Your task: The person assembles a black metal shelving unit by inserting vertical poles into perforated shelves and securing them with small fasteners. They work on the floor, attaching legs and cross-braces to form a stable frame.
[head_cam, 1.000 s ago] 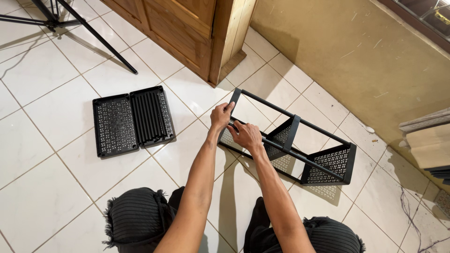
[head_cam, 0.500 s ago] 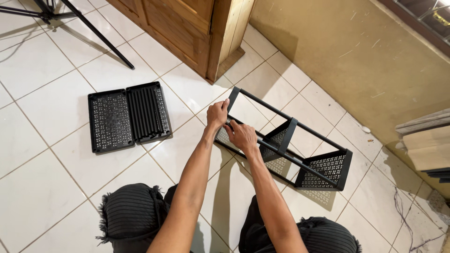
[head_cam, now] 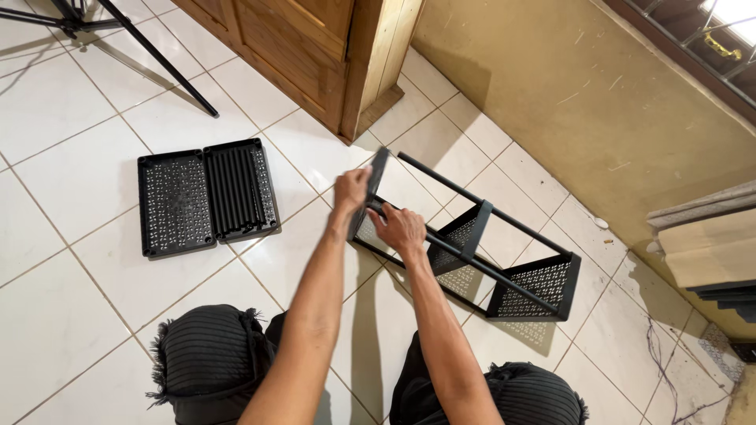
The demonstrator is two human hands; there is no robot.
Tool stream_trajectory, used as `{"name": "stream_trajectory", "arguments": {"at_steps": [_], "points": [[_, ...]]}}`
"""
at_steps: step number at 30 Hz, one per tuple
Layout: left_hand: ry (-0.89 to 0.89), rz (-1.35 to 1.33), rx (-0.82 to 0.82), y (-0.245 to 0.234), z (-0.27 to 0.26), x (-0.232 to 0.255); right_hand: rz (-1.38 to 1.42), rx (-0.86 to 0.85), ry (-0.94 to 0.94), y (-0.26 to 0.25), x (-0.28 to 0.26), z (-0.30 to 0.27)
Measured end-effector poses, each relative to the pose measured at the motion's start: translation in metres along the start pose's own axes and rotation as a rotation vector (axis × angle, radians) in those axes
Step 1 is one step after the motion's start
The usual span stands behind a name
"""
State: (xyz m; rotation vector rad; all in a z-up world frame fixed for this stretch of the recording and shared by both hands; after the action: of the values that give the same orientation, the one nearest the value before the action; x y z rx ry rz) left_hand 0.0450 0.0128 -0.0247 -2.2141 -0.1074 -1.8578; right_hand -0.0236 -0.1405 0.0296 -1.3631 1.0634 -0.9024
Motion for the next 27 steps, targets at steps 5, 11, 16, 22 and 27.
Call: {"name": "stream_trajectory", "arguments": {"at_steps": [5,11,16,22,27], "points": [[0.209,0.095,0.131,-0.024,-0.016,0.006,0.032,0.145,-0.049,-0.021,0.006,0.002],[0.237,0.112,0.057,-0.012,-0.024,0.002,0.124,0.183,-0.064,-0.008,0.01,-0.007],[0.202,0.043,-0.004,-0.013,-0.046,-0.021,0.166,0.252,-0.086,-0.003,0.017,-0.009],[0.267,-0.112,-0.063,-0.022,-0.093,-0.036,0.076,0.321,0.032,-0.009,0.024,-0.028],[0.311,-0.043,-0.021,-0.028,-0.114,-0.021,0.152,0.345,-0.027,-0.014,0.029,-0.038]]}}
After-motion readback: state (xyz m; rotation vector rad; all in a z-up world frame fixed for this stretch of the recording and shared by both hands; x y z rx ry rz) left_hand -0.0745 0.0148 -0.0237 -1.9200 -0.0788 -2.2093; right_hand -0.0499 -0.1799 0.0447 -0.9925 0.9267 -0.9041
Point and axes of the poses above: each hand's wrist, its own z-axis towards the middle knuckle, its own y-axis out of the palm, x = y × z, the point moved 5 cm from there along z, towards the middle knuckle, and after that the axes turned 9 degrees about -z, right-handed, at the moved point
